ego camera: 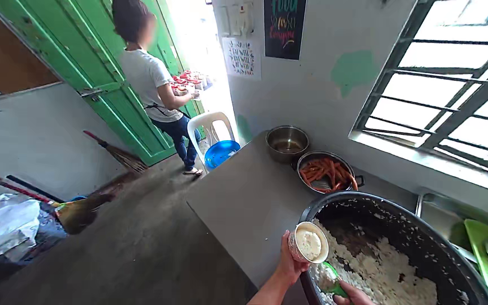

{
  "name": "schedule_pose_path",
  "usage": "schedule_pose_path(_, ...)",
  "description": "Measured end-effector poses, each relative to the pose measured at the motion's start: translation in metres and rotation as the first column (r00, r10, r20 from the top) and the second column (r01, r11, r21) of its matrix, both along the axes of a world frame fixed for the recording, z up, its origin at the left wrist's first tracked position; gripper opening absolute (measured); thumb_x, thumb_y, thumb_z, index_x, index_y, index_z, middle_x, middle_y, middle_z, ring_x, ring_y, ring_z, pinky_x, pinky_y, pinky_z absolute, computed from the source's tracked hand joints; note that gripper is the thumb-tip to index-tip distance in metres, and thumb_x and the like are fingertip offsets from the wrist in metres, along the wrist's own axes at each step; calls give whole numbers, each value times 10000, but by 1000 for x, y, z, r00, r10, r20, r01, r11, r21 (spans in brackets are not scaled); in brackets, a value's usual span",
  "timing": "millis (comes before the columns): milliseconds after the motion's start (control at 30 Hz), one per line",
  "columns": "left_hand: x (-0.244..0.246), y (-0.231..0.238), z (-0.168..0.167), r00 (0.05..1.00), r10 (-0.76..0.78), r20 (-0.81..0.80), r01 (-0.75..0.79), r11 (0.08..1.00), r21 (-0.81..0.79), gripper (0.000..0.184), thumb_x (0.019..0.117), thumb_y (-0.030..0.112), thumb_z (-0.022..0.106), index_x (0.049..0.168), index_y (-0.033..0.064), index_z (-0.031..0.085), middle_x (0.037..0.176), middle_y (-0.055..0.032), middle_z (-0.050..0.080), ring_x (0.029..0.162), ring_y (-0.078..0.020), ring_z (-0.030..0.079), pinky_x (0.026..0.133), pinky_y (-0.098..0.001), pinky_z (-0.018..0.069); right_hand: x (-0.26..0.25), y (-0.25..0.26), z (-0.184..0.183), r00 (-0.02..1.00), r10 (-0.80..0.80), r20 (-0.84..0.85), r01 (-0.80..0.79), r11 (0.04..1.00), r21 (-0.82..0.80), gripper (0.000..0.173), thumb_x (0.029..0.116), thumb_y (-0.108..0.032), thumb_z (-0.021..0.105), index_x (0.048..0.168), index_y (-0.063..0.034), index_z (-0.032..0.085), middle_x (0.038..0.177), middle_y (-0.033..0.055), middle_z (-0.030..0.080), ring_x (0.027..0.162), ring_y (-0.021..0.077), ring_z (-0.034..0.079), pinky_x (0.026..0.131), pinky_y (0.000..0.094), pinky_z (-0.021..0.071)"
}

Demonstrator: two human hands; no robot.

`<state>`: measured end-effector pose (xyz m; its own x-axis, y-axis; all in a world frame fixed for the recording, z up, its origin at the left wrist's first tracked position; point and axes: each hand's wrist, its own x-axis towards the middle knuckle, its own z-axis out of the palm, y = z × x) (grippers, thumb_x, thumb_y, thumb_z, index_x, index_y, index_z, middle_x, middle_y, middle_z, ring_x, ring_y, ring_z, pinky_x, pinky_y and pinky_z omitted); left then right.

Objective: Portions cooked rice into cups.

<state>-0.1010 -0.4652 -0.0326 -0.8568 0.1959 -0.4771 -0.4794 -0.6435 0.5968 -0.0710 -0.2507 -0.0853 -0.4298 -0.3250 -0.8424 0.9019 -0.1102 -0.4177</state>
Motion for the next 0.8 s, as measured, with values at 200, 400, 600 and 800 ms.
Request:
schedule_pose_path(200, -1, 13, 12, 980, -188, -68, 180, 977, -117, 693, 1086, 499, 26, 985, 95, 580, 621, -32, 621, 454, -81, 526, 425, -204, 418, 33, 31, 61, 903, -367, -222, 324, 923, -210, 583, 1106, -498, 92, 881, -210, 547, 566, -108, 514, 404, -43, 402, 385, 113, 336)
schedule_pose_path(400, 0, 59, 35, 926, -378, -3, 366, 898, -246, 667, 1097, 495, 61, 1189, 45, 545, 729, -49, 620, 554, -117, 566, 517, -260, 483, 57, 16, 165, 638, -404, -656, 554, 832, 27, 463, 1126, -363, 103, 994, -174, 504, 556, -125, 402, 416, -25, 324, 394, 147, 300)
schedule_pose_path(600, 12, 113, 30, 851, -525, -7, 524, 850, -61, 705, 1074, 524, -1, 1024, 85, 549, 651, -36, 605, 478, -98, 515, 434, -226, 417, 71, -12, 159, 641, 391, -660, 573, 328, 751, 550, 1101, -276, 431, 1576, -10, 355, 1096, 267, 713, 968, 417, 714, 864, 598, 542)
schedule_pose_path(800, 22, 132, 25, 791, -611, 23, 610, 792, 27, 707, 1062, 547, -12, 1020, 98, 533, 690, -52, 624, 498, -106, 544, 438, -229, 440, 98, -11, 138, 610, 534, -585, 683, 21, 730, 501, 1070, -267, 503, 1517, -42, 496, 946, 233, 723, 814, 425, 723, 701, 560, 575)
